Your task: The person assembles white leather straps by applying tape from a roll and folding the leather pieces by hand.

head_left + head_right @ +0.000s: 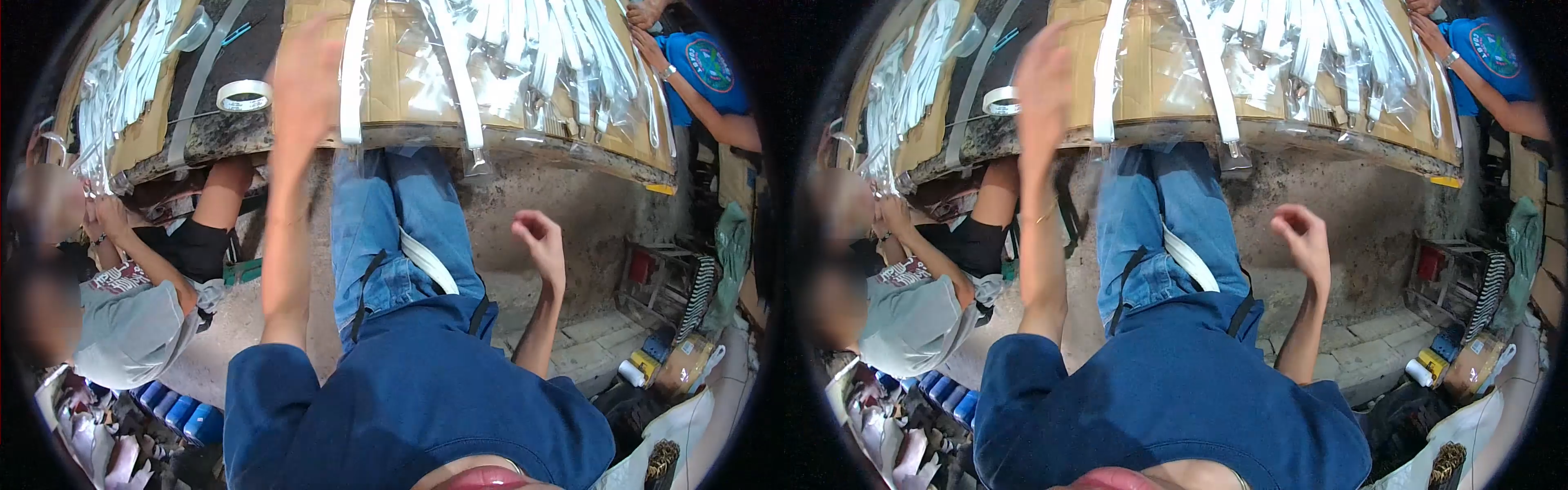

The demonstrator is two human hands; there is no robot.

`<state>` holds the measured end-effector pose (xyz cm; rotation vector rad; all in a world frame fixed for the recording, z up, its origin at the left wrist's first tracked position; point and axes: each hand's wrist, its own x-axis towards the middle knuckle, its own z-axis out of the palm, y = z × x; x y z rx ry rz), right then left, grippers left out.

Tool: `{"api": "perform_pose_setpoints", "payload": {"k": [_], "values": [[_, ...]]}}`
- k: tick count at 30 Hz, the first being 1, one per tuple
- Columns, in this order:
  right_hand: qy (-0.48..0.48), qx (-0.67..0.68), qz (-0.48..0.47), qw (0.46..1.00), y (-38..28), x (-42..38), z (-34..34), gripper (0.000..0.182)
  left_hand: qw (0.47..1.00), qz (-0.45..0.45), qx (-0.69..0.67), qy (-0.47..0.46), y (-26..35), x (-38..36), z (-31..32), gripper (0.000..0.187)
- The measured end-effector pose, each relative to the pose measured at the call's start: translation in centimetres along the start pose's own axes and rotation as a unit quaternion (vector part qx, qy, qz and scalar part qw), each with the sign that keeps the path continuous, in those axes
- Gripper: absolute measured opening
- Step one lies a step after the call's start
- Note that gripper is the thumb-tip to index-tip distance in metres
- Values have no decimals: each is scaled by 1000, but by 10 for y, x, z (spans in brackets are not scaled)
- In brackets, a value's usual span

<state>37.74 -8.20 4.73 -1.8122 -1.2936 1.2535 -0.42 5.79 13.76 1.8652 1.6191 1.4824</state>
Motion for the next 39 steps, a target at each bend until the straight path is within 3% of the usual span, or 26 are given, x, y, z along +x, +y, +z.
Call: {"api": "perform_pose_setpoints", "payload": {"k": [1,2,3,4,6,7,10,12,15,19,22,24,27,29,30,32,33,36,38,39], "values": [[-118,36,6,992,-27,-12,7,23,996,-63,39,47,-4,-4,-30,35],[-235,71,12,969,-43,-20,20,22,992,-71,-4,101,-30,-19,-48,27],[-299,71,-21,951,-47,-24,38,22,981,-132,-26,137,-34,-37,-63,23],[-364,68,-62,927,-54,-21,58,21,981,-123,-48,143,-41,-59,-75,20],[-411,24,-117,904,-81,-18,97,22,958,-213,-52,188,-72,-102,-86,15],[-426,23,-127,895,-91,-16,114,22,960,-204,16,188,-68,-105,-93,14],[-365,24,-240,900,-123,4,153,24,968,-106,164,158,-55,-81,-110,22],[-276,-80,-195,938,-133,26,164,28,968,26,209,136,-58,-51,-117,27],[-253,-114,-176,945,-114,52,175,37,967,68,237,61,-69,-20,-118,38],[-359,-46,-134,923,-148,61,199,43,949,139,281,-33,-106,-6,-102,41],[-332,-29,-138,932,-170,70,219,43,948,83,297,-74,-114,-8,-107,32],[-312,-53,-132,939,-176,70,221,39,951,92,285,-79,-112,-10,-116,25],[-293,-35,-207,933,-179,71,226,35,950,45,276,-139,-104,-24,-133,24],[-239,-47,-328,913,-190,71,230,31,965,36,245,-89,-102,-35,-137,24],[-239,-44,-329,913,-200,75,235,31,971,33,228,-65,-100,-37,-137,24],[-138,-173,-486,846,-227,97,253,37,975,20,215,-54,-94,-41,-142,24],[-135,-170,-488,845,-233,110,266,37,980,6,195,-33,-87,-44,-146,24],[-174,-185,-548,797,-249,133,292,51,986,-3,167,9,-61,-52,-158,27],[-376,-67,-441,812,-264,133,294,64,987,-25,155,17,-31,-57,-166,28],[-424,-12,-429,798,-267,131,293,68,988,-41,146,31,-18,-62,-169,30]]}}
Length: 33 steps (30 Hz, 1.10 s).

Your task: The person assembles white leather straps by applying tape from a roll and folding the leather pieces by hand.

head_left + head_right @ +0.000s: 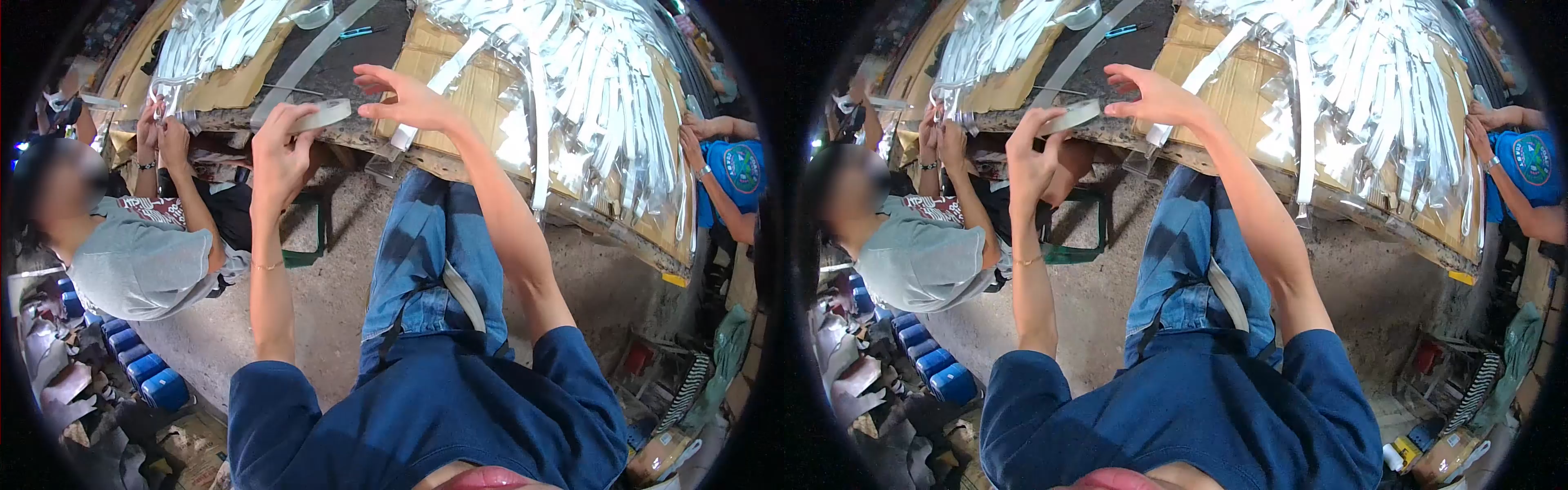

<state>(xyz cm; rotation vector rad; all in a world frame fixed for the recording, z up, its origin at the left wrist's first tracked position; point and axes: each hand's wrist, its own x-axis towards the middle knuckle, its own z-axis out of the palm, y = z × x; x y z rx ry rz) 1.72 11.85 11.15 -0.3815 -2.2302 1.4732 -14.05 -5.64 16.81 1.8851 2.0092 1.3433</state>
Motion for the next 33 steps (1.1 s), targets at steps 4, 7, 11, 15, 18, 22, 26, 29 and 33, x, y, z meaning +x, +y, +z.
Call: {"api": "perform_pose_setpoints", "payload": {"k": [4,7,11,15,18,22,26,29,33], "values": [[-79,259,17,962,-5,-2,9,62,999,14,-40,25,2,-23,-13,31],[-95,335,22,937,-17,-18,14,50,994,38,-92,33,7,-36,-16,30],[-12,277,64,959,-40,-53,15,30,972,55,-223,47,10,-49,-8,26],[2,330,55,942,-50,-82,13,29,961,50,-267,45,16,-64,2,26],[27,304,54,951,-58,-100,13,30,959,40,-277,42,21,-75,8,25],[18,361,81,929,-62,-118,13,32,962,32,-270,39,28,-84,13,25],[45,366,128,921,-66,-128,18,30,966,17,-258,20,33,-94,17,24],[80,237,126,960,-63,-135,31,18,970,0,-244,1,40,-99,22,27],[186,259,169,933,-52,-173,68,15,962,-112,-179,-173,64,-116,19,47]]}}
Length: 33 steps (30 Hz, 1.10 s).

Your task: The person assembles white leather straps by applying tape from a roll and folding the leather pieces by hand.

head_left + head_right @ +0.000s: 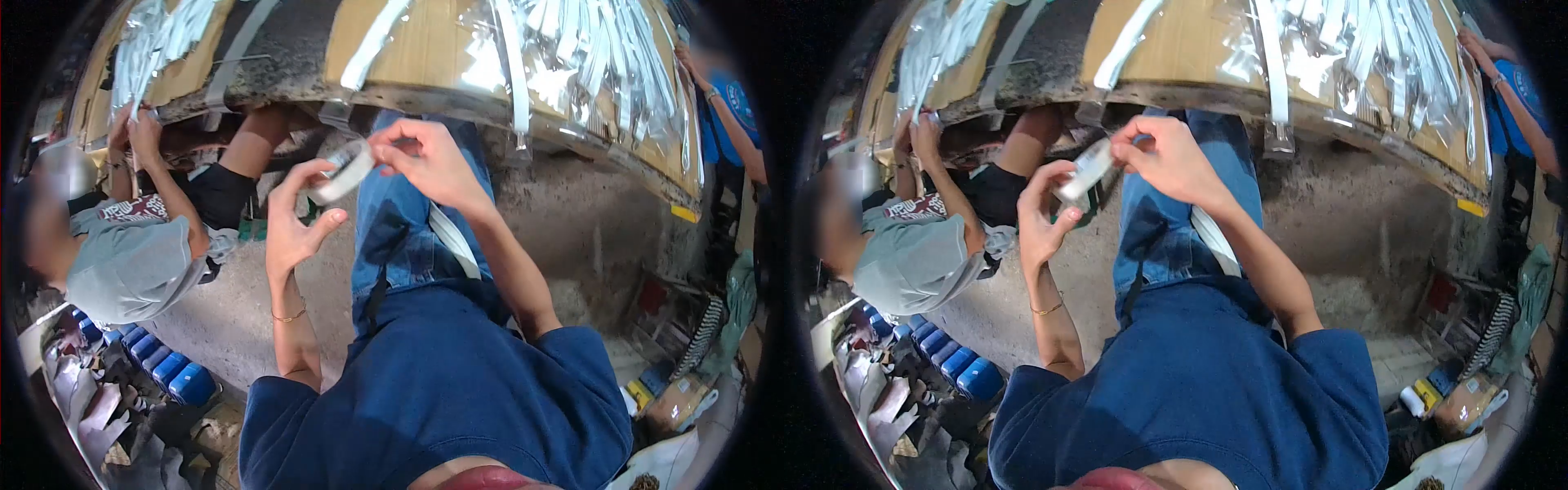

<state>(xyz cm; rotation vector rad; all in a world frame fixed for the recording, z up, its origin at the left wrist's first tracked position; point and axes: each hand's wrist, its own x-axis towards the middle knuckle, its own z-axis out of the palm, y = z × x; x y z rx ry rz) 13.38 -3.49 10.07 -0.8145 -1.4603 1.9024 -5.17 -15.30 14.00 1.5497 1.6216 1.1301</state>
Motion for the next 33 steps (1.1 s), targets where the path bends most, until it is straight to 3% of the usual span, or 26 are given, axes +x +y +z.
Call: {"api": "perform_pose_setpoints", "payload": {"k": [2,3,7,9,10,12,13,16,20,27,33], "values": [[13,-7,3,1000,33,-25,-8,14,990,-99,-8,-101,-10,-7,19,31],[46,-37,25,998,49,-38,-11,13,977,-139,77,-146,-6,-5,33,31],[148,-93,54,983,74,-63,-33,11,967,-154,24,-200,-12,4,82,41],[176,-162,43,970,75,-63,-47,12,952,-174,103,-230,-11,21,93,50],[180,-163,45,969,71,-62,-52,12,952,-172,102,-234,-16,27,96,50],[224,-157,48,961,67,-55,-62,12,948,-41,269,-168,-27,41,103,57],[218,-135,47,965,70,-49,-67,12,930,-86,313,-174,-27,51,101,55],[201,-127,61,969,94,-21,-70,12,891,-78,412,-173,-53,72,107,44],[208,-7,110,972,126,23,-76,15,877,-68,447,-163,-79,103,113,37],[257,-40,134,956,139,57,-80,15,879,-106,442,-145,-98,128,119,34],[276,-38,130,951,133,59,-77,10,875,-132,425,-192,-115,136,120,35]]}}
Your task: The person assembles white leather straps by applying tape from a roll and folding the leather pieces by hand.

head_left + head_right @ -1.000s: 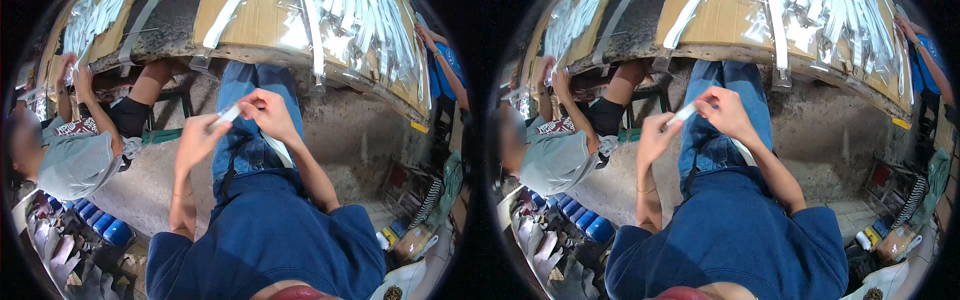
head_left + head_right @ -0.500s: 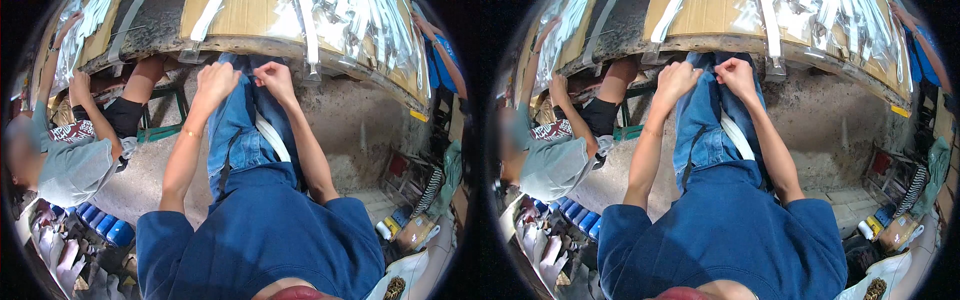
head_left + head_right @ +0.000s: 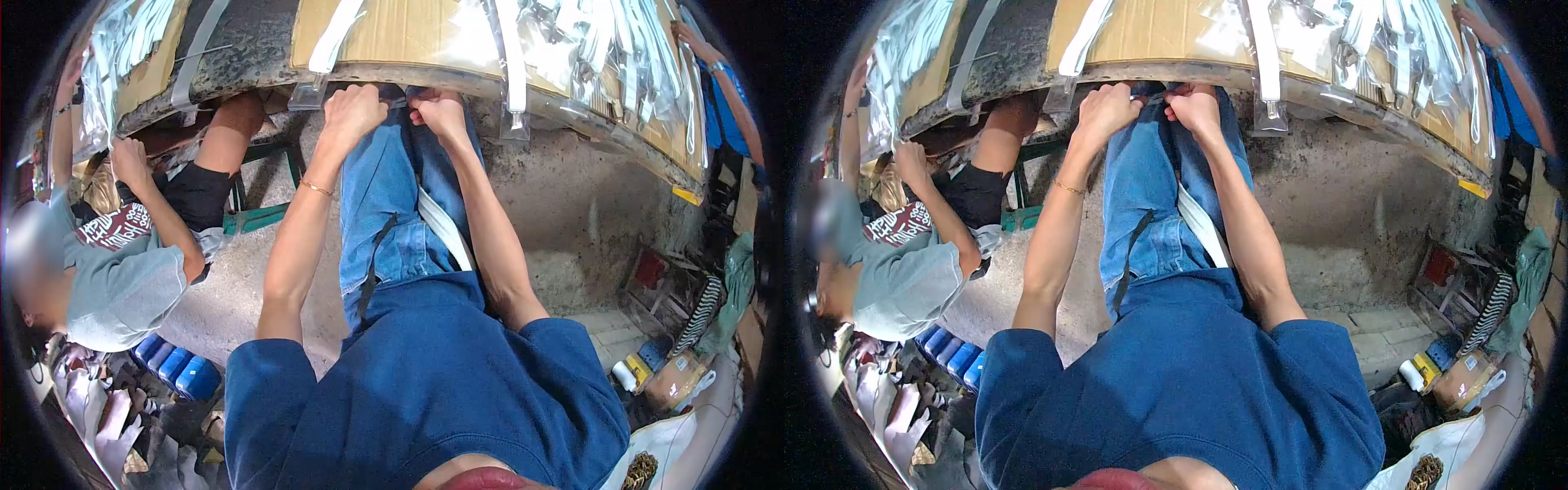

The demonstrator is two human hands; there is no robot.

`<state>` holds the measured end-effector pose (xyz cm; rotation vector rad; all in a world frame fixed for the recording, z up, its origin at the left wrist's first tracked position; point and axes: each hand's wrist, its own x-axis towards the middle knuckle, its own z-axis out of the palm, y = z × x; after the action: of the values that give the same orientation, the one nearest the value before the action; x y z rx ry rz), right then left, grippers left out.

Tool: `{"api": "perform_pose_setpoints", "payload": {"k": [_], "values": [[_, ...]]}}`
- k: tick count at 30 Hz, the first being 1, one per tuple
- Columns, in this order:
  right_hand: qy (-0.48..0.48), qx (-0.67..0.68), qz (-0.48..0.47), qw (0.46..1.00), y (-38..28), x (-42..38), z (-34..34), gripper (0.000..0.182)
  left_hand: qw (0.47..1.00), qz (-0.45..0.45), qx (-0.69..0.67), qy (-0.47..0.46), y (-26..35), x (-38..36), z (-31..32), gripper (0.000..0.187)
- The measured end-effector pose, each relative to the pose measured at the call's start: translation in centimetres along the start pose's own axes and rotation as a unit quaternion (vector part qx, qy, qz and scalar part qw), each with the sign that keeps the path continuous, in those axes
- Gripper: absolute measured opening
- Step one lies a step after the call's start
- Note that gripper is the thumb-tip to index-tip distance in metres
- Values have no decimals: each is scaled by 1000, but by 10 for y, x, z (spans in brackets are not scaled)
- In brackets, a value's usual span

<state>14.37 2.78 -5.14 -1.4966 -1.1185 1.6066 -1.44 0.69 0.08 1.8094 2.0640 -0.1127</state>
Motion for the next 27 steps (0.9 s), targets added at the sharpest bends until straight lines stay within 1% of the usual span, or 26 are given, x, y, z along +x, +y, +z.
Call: {"api": "perform_pose_setpoints", "payload": {"k": [2,3,5,6,8,9,11,12,14,17,21,23,27], "values": [[-12,-4,-8,1000,5,3,0,10,999,32,-27,-18,-7,6,8,29],[-13,-4,-8,1000,9,6,0,10,999,31,-27,-18,-5,7,1,29],[-4,-21,-4,1000,17,12,0,18,986,5,-87,-144,-1,12,-13,29],[-4,-22,-3,1000,13,11,1,18,986,5,-87,-144,-1,14,-14,29],[6,-76,17,997,7,7,0,17,976,-11,-98,-194,1,17,-16,32],[8,-76,19,997,12,10,-1,17,976,-10,-98,-196,1,18,-12,32],[21,-65,11,998,22,16,0,13,987,-12,-88,-131,1,17,-6,33],[21,-65,12,998,18,15,1,13,987,-12,-87,-132,2,17,-6,33],[9,-89,11,996,11,11,1,10,993,-36,-59,-93,5,16,-4,34],[14,-127,15,992,3,8,2,10,996,-40,-34,-74,3,20,6,34],[14,-119,11,993,9,10,1,10,994,-67,-36,-76,6,19,3,34],[5,-23,3,1000,9,7,-2,10,992,-20,-73,-98,1,19,2,33],[3,-33,26,999,0,0,-6,11,991,-21,-87,-101,2,17,2,32]]}}
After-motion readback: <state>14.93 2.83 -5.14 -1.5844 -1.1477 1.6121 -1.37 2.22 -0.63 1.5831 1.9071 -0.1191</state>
